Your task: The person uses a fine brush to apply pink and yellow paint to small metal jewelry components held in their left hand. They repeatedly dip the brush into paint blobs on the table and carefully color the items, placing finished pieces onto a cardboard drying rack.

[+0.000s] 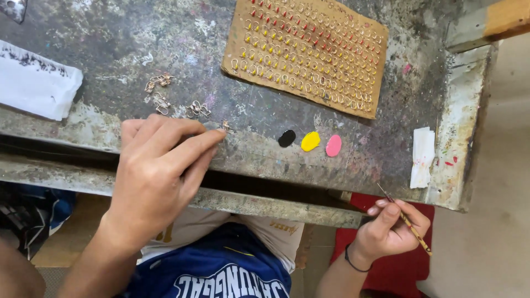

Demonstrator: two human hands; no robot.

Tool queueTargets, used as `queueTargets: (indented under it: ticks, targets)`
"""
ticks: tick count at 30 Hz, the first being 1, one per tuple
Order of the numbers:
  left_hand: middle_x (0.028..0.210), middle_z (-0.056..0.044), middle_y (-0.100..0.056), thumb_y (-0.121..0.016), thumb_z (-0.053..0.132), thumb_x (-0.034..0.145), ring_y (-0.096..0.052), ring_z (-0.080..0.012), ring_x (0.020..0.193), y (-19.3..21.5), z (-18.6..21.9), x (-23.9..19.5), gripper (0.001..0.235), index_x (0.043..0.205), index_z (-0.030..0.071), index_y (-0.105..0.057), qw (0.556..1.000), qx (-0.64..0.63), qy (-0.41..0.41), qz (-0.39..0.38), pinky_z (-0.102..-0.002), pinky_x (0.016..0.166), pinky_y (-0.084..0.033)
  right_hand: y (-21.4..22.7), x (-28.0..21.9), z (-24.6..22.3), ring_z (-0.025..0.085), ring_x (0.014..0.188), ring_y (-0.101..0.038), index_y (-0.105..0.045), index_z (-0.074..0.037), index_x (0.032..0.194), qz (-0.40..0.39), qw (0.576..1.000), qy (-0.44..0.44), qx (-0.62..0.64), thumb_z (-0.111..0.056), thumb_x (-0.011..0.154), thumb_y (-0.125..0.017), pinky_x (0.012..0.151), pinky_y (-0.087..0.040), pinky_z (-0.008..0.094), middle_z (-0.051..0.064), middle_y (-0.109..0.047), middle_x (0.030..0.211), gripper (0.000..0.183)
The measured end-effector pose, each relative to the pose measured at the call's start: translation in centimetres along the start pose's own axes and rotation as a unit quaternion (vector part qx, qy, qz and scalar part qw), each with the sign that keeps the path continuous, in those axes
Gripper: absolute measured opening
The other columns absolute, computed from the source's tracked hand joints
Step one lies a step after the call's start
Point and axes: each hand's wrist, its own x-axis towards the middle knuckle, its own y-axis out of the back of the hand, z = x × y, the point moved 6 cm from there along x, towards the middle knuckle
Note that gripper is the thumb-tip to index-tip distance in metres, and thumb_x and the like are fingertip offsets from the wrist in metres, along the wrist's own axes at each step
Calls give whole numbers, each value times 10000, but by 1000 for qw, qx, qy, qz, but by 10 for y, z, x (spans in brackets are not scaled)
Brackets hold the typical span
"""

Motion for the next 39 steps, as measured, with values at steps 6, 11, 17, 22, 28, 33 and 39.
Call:
queueTargets:
  ticks: [6, 11, 17, 22, 28, 33, 39]
  targets:
    - [1085, -52, -679, -793, 165, 1003, -590, -283, 923, 7, -6, -7, 132, 1120, 114, -759, 999, 38, 25, -17, -442, 817, -336, 2, -2, 0, 179, 595, -550, -511, -45, 1095, 3, 1000, 11, -12, -282, 1106, -649, 527, -483, 273, 147, -548, 805, 275]
    - [1059, -47, -681, -783, 138, 1000, -573, -293, 900, 4, -6, -7, 53, 1046, 131, -758, 999, 27, 31, -17, -452, 789, -346, 6, -3, 5, 183, 672, -570, -511, -48, 1100, 31, 999, -13, -5, -246, 1096, -662, 510, -479, 267, 148, -535, 897, 249]
    - [995, -99, -721, -657, 35, 998, -651, -287, 854, 3, 5, -8, 23, 994, 28, -678, 996, -87, 8, -3, -412, 797, -463, -4, 5, -8, 197, 650, -567, -558, -12, 1064, 27, 998, -2, 49, -132, 1019, -632, 585, -538, 293, 184, -582, 900, 148]
    - [929, -106, -745, -631, 6, 943, -754, -244, 823, -5, 13, -25, 32, 939, 10, -662, 966, -255, 48, -20, -340, 818, -605, -50, 15, -49, 212, 558, -567, -501, -54, 1009, -34, 993, 39, 106, -209, 950, -692, 568, -507, 293, 181, -577, 756, 252]
    - [1041, -45, -809, -732, 83, 881, -814, -150, 912, -28, 13, -44, 160, 1036, 67, -769, 958, -260, 114, -49, -258, 853, -625, -90, 33, -90, 238, 785, -675, -662, -4, 919, -155, 985, 67, -13, -50, 922, -701, 809, -521, 349, 113, -689, 868, 61]
    - [980, -84, -803, -745, 5, 847, -829, -175, 888, -33, 12, -43, 116, 957, 34, -763, 949, -288, 130, -6, -254, 839, -662, -107, 41, -95, 218, 834, -678, -680, -26, 909, -203, 978, 41, -38, -6, 905, -710, 860, -512, 327, 97, -712, 874, 37]
    - [926, -122, -798, -834, 12, 746, -836, -157, 821, -34, 12, -37, 176, 896, 28, -742, 934, -329, 139, 4, -205, 780, -675, -115, 44, -100, 210, 821, -716, -668, -35, 894, -224, 972, 47, -48, 5, 892, -721, 908, -489, 344, 84, -726, 874, 66]
